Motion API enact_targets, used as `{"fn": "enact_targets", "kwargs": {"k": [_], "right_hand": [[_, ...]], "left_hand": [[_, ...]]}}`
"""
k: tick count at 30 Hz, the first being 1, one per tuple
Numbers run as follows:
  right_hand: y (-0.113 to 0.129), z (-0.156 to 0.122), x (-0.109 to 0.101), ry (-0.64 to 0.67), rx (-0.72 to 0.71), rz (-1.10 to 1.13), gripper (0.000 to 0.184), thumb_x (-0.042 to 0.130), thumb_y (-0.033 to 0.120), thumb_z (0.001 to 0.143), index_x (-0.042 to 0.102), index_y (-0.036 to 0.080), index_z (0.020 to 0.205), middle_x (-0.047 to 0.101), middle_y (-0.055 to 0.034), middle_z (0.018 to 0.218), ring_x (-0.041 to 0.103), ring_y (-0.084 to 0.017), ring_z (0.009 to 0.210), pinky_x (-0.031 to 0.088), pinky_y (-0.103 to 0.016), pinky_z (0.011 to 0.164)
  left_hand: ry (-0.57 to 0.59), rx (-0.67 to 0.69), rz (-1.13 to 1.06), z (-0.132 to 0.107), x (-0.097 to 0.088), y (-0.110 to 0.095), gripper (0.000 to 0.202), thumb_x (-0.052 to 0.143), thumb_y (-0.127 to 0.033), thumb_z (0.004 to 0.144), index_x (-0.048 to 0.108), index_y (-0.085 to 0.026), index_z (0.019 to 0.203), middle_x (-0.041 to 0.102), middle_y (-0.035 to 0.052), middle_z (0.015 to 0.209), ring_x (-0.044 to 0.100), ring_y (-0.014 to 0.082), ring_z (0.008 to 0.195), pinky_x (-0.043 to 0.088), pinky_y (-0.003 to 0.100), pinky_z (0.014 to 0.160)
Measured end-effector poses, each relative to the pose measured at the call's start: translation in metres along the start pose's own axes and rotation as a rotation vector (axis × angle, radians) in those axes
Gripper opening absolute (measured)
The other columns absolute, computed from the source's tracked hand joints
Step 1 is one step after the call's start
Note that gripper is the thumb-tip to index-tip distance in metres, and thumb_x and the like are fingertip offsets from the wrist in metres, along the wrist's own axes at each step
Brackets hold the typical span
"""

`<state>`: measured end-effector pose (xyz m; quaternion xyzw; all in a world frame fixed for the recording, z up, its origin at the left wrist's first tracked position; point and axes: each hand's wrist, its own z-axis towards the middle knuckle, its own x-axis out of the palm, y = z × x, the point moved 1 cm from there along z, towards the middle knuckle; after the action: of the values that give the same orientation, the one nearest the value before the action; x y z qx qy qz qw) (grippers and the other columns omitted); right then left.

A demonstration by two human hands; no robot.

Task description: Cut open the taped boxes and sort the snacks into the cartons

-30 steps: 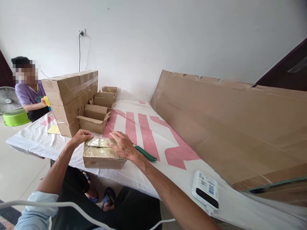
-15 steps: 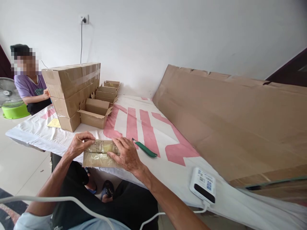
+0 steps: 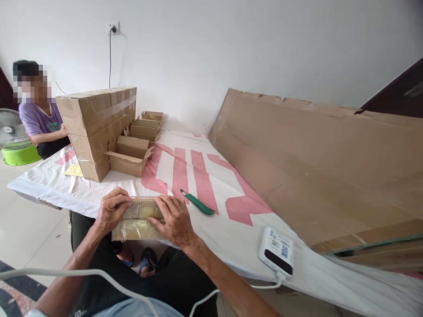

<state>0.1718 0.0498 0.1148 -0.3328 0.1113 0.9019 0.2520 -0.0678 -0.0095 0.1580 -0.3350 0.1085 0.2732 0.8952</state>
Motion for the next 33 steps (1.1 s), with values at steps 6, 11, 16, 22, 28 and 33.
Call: {"fn": "enact_targets", "kwargs": {"k": [6, 11, 16, 22, 28, 33], "right_hand": [[0.007, -0.005, -0.004, -0.014, -0.021, -0.02, 0.059, 0.066, 0.047, 0.104, 0.06, 0.009, 0.149, 0.072, -0.0191, 0.123, 0.063, -0.033, 0.112, 0.048, -0.049, 0.098], [0.015, -0.013, -0.006, -0.055, -0.014, -0.023, 0.054, 0.065, 0.046, 0.105, 0.062, 0.012, 0.148, 0.072, -0.0186, 0.123, 0.063, -0.033, 0.111, 0.047, -0.048, 0.097], [0.021, -0.019, -0.01, -0.072, -0.024, 0.004, 0.053, 0.068, 0.041, 0.104, 0.062, 0.01, 0.147, 0.072, -0.0191, 0.123, 0.064, -0.033, 0.113, 0.046, -0.047, 0.098], [0.024, -0.023, -0.012, -0.081, -0.008, 0.009, 0.05, 0.064, 0.04, 0.106, 0.059, 0.012, 0.148, 0.073, -0.0184, 0.124, 0.065, -0.032, 0.112, 0.047, -0.049, 0.099], [0.024, -0.023, -0.01, -0.082, -0.003, -0.005, 0.051, 0.063, 0.04, 0.106, 0.06, 0.012, 0.148, 0.074, -0.0187, 0.123, 0.065, -0.033, 0.112, 0.047, -0.049, 0.099], [0.023, -0.021, -0.012, -0.087, -0.002, -0.029, 0.05, 0.062, 0.045, 0.107, 0.064, 0.012, 0.145, 0.074, -0.0189, 0.123, 0.066, -0.032, 0.11, 0.047, -0.048, 0.098]], "left_hand": [[-0.036, 0.069, 0.004, -0.008, -0.001, -0.01, 0.016, 0.072, -0.009, 0.096, 0.081, -0.022, 0.092, 0.073, 0.003, 0.087, 0.07, 0.0145, 0.077, 0.055, 0.025, 0.07], [0.001, -0.027, -0.038, -0.009, -0.002, -0.017, 0.015, 0.074, -0.01, 0.094, 0.08, -0.021, 0.086, 0.074, 0.0031, 0.084, 0.071, 0.0153, 0.075, 0.054, 0.025, 0.069], [0.069, -0.193, -0.08, -0.012, -0.006, -0.028, 0.016, 0.073, -0.017, 0.094, 0.077, -0.02, 0.079, 0.074, 0.0033, 0.077, 0.069, 0.0165, 0.072, 0.054, 0.027, 0.069], [0.073, -0.312, -0.088, -0.016, -0.006, -0.033, 0.014, 0.073, -0.019, 0.091, 0.075, -0.02, 0.077, 0.074, 0.0034, 0.078, 0.068, 0.0172, 0.072, 0.053, 0.028, 0.069], [0.055, -0.222, -0.093, -0.018, -0.004, -0.031, 0.013, 0.073, -0.02, 0.094, 0.076, -0.021, 0.081, 0.075, 0.0048, 0.081, 0.07, 0.0187, 0.076, 0.055, 0.03, 0.071], [0.03, -0.134, -0.071, -0.018, -0.001, -0.032, 0.014, 0.072, -0.017, 0.096, 0.076, -0.021, 0.083, 0.074, 0.0042, 0.082, 0.071, 0.0181, 0.076, 0.055, 0.029, 0.07]]}}
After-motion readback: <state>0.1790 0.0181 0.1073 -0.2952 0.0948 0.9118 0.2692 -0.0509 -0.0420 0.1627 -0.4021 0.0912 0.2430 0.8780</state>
